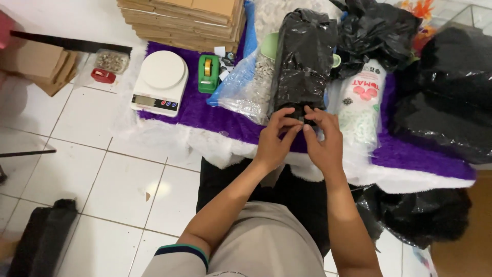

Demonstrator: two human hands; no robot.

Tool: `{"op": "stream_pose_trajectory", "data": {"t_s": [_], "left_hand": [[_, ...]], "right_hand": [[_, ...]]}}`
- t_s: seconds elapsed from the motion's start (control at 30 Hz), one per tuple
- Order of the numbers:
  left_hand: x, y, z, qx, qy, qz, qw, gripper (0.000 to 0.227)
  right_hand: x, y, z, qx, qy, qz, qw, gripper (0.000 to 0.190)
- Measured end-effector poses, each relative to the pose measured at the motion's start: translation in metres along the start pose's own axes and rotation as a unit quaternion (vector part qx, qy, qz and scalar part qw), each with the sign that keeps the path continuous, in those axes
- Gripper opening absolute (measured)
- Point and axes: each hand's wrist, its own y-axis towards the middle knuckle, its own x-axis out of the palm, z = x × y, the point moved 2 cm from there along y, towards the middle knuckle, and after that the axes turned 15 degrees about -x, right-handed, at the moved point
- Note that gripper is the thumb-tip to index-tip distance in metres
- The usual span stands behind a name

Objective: Wrapping items in black plastic and filling small bags with gravel using a scoop for shipping.

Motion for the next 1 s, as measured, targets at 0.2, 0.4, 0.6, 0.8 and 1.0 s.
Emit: {"op": "stream_pose_trajectory", "data": {"t_s": [0.2,0.4,0.6,0.8,1.0], "left_hand": [[0.0,0.003,-0.009,0.051,0.087,0.013,0.995,0.036],[-0.003,0.005,-0.007,0.067,0.114,0.015,0.991,0.037],[0.011,-0.004,-0.016,0.073,0.037,0.082,0.993,0.058],[-0.003,0.01,0.004,0.048,0.108,0.125,0.985,0.027],[-0.012,0.023,0.026,0.062,0.251,0.089,0.962,0.019]], "right_hand": [[-0.002,0.002,0.004,0.05,-0.02,0.009,0.998,0.012],[-0.001,0.001,0.009,0.066,0.001,0.016,0.998,0.006],[0.01,-0.002,0.001,0.065,-0.039,0.039,0.996,0.009],[0.005,0.005,0.0,0.09,0.009,0.078,0.993,0.01],[-0.003,0.006,0.013,0.119,0.022,0.083,0.989,0.003]]}}
